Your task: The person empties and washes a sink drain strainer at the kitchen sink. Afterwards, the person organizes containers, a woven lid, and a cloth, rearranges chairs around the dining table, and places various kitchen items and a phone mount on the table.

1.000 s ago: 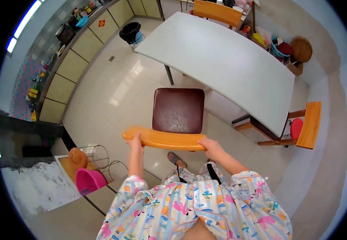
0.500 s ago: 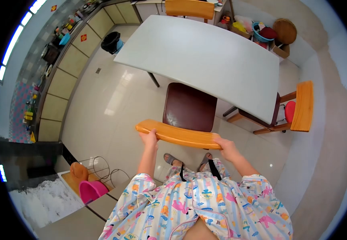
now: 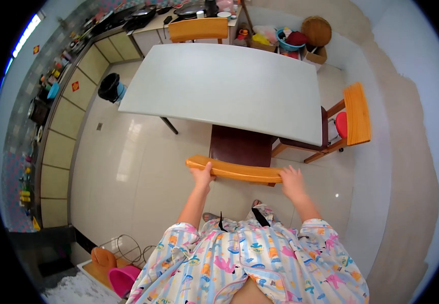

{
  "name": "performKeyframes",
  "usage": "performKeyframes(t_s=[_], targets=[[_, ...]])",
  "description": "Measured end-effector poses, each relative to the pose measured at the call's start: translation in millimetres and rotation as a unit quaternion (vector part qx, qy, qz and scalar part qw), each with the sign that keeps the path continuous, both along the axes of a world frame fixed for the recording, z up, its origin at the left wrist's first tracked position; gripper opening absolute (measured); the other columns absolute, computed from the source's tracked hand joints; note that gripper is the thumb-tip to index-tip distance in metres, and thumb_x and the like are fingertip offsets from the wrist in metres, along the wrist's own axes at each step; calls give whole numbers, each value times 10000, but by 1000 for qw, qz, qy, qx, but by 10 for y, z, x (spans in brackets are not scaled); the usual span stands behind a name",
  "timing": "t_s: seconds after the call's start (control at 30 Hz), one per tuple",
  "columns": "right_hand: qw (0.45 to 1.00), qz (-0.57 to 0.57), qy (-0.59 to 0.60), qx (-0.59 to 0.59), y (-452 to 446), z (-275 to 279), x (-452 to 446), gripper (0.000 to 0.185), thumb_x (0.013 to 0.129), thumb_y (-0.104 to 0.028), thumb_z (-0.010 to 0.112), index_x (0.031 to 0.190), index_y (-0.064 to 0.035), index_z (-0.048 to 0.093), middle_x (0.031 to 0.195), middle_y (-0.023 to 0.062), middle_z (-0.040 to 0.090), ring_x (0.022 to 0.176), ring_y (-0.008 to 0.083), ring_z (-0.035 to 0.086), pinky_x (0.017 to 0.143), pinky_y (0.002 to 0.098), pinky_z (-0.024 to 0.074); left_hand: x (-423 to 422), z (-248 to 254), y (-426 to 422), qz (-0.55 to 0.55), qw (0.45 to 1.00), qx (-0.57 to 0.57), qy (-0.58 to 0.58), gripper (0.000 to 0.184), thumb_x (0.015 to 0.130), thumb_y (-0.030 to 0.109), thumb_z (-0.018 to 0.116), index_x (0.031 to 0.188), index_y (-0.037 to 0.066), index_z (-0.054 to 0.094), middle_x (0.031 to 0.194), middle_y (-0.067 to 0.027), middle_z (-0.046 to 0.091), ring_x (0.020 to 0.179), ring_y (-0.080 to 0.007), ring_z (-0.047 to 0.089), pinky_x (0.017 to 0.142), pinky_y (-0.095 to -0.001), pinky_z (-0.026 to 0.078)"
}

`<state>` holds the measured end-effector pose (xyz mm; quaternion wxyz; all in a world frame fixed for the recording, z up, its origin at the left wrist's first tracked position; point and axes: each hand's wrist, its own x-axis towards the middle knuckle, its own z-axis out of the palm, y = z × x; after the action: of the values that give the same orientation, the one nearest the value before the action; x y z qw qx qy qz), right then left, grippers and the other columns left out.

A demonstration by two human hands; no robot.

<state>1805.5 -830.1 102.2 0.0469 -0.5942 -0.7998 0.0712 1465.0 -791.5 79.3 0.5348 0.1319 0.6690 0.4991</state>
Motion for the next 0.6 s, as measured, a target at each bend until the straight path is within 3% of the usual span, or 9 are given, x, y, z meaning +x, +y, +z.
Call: performKeyframes(t_s=[0.07, 0.13, 0.3, 0.4, 0.47, 0.6], targets=[[999, -4, -30, 37, 2, 138, -508, 387, 692, -105, 680, 1072, -118, 606, 1099, 137, 612, 1125, 295, 517, 931, 497, 384, -147, 120, -52, -48, 996, 4, -72, 332, 907, 117, 546, 1147, 7, 344, 1034, -173, 546, 881, -275, 616, 653, -374, 558], [994, 58, 49, 76, 9, 229, -1019, 415, 657, -135, 707, 1061, -132, 614, 1004, 102, 635, 1019, 288, 565, 859, 446, 431, -344, 129, -74, -103, 986, -7, -127, 289, 940, 180, 498, 1139, 0, 390, 1025, -171, 557, 885, -278, 618, 686, -385, 550], [999, -8, -1, -41, 235, 29, -1629, 384, 649, -150, 722, 1026, -151, 649, 916, 52, 665, 882, 252, 613, 804, 379, 467, -893, 111, -151, -221, 956, -33, -190, 379, 962, 288, 454, 1214, 6, 433, 1080, -170, 567, 914, -289, 622, 758, -390, 529], [1000, 4, -14, -21, 263, 51, -1602, 337, 665, -171, 711, 1000, -173, 673, 902, 47, 671, 852, 239, 620, 791, 376, 474, -1199, 202, -274, -219, 972, -20, -80, 429, 945, 295, 489, 1260, 10, 427, 1111, -163, 570, 945, -277, 622, 763, -368, 523], [1000, 13, -20, 9, 270, 82, -1639, 283, 687, -168, 676, 970, -182, 682, 875, 38, 672, 849, 230, 619, 777, 372, 475, -1495, 228, -342, -234, 970, -20, -59, 467, 950, 294, 477, 1306, 3, 395, 1174, -199, 543, 982, -288, 616, 793, -359, 522], [998, -39, -6, -39, 163, 89, -1771, 339, 682, -236, 732, 1013, -186, 685, 920, 60, 678, 890, 256, 619, 808, 391, 470, -2107, 362, -452, -233, 972, -8, -35, 462, 951, 282, 470, 1310, -4, 406, 1202, -213, 532, 994, -284, 616, 804, -345, 520]])
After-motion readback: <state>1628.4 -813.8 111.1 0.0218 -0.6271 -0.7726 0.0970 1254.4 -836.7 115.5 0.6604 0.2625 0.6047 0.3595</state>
